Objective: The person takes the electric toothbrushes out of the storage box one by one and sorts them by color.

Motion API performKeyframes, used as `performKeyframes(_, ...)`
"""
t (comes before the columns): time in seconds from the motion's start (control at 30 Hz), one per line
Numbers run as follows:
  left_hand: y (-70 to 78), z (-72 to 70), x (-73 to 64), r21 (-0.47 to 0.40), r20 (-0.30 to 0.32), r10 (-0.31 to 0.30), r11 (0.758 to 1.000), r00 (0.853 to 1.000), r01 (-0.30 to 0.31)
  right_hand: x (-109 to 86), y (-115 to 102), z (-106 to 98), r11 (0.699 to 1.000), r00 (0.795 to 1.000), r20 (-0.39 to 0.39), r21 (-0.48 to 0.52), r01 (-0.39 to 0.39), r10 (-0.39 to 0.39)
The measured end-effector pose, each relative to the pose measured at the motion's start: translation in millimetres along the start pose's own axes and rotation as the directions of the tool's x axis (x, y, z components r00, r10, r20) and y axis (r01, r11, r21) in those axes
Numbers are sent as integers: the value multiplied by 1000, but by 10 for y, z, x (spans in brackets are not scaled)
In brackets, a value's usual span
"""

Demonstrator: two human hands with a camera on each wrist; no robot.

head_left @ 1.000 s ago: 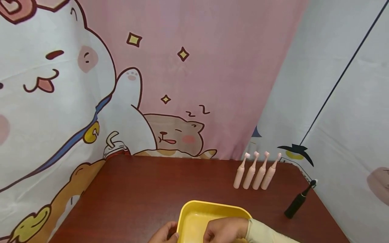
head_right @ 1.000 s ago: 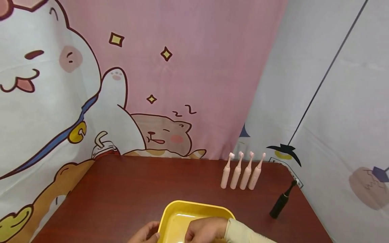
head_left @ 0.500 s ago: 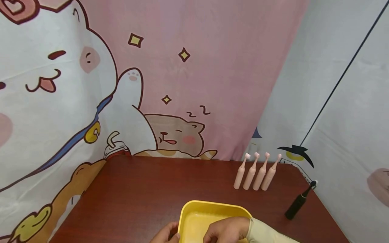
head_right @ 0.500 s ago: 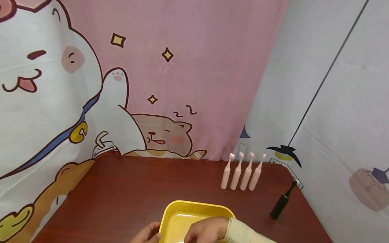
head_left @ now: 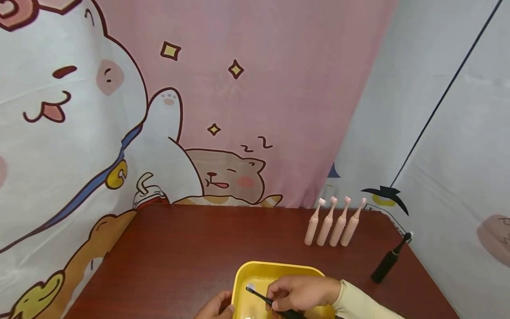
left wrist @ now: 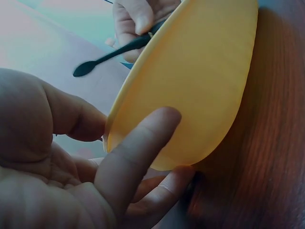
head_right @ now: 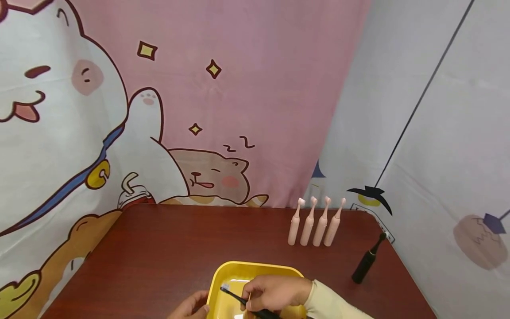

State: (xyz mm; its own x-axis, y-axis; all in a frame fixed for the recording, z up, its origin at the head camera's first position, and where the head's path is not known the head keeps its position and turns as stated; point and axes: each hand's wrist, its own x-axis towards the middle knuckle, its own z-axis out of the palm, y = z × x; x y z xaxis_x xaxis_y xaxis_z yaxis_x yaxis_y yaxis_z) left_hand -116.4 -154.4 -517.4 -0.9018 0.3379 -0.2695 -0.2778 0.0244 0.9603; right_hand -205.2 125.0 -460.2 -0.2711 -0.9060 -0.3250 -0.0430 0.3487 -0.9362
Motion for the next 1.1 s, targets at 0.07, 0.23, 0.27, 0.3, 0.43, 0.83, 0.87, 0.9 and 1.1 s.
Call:
performKeyframes(0.07, 3, 8, 0, 10, 3, 11, 1000, 1000, -11, -55, -37, 7, 1000, 999, -47, 11, 8, -7)
performKeyframes(0.23, -1, 15, -6, 28, 1, 39, 999, 999, -39, -189, -125, 6, 999, 984, -178, 8, 34, -32)
performKeyframes(0.27, 0, 15, -7, 24, 1, 36, 999, 999, -36, -216, -140, -2, 999, 979, -202, 11, 39, -36)
performKeyframes(0.3, 2, 16, -9, 22, 2, 38, 999, 999, -38, -242, -152, -11, 999, 973, -226, 17, 43, -38)
performKeyframes(0.43, 18, 11, -8, -2, 7, 2, 1000, 1000, -2, -349, -187, -68, 996, 953, -301, 58, 65, -44)
performKeyframes(0.83, 37, -18, -19, -38, 33, -30, 999, 999, 32, -747, -290, -155, 976, 842, -539, 181, 121, -5)
performKeyframes(0.87, 34, -17, -21, -34, 29, -24, 999, 999, 25, -775, -289, -159, 976, 834, -552, 182, 122, -2)
performKeyframes(0.9, 31, -16, -21, -33, 27, -22, 999, 999, 23, -803, -286, -163, 974, 828, -561, 187, 126, 1)
performKeyframes(1.1, 22, 3, -20, -5, 13, -7, 1000, 1000, 7, -1022, -279, -191, 967, 779, -628, 203, 154, 8)
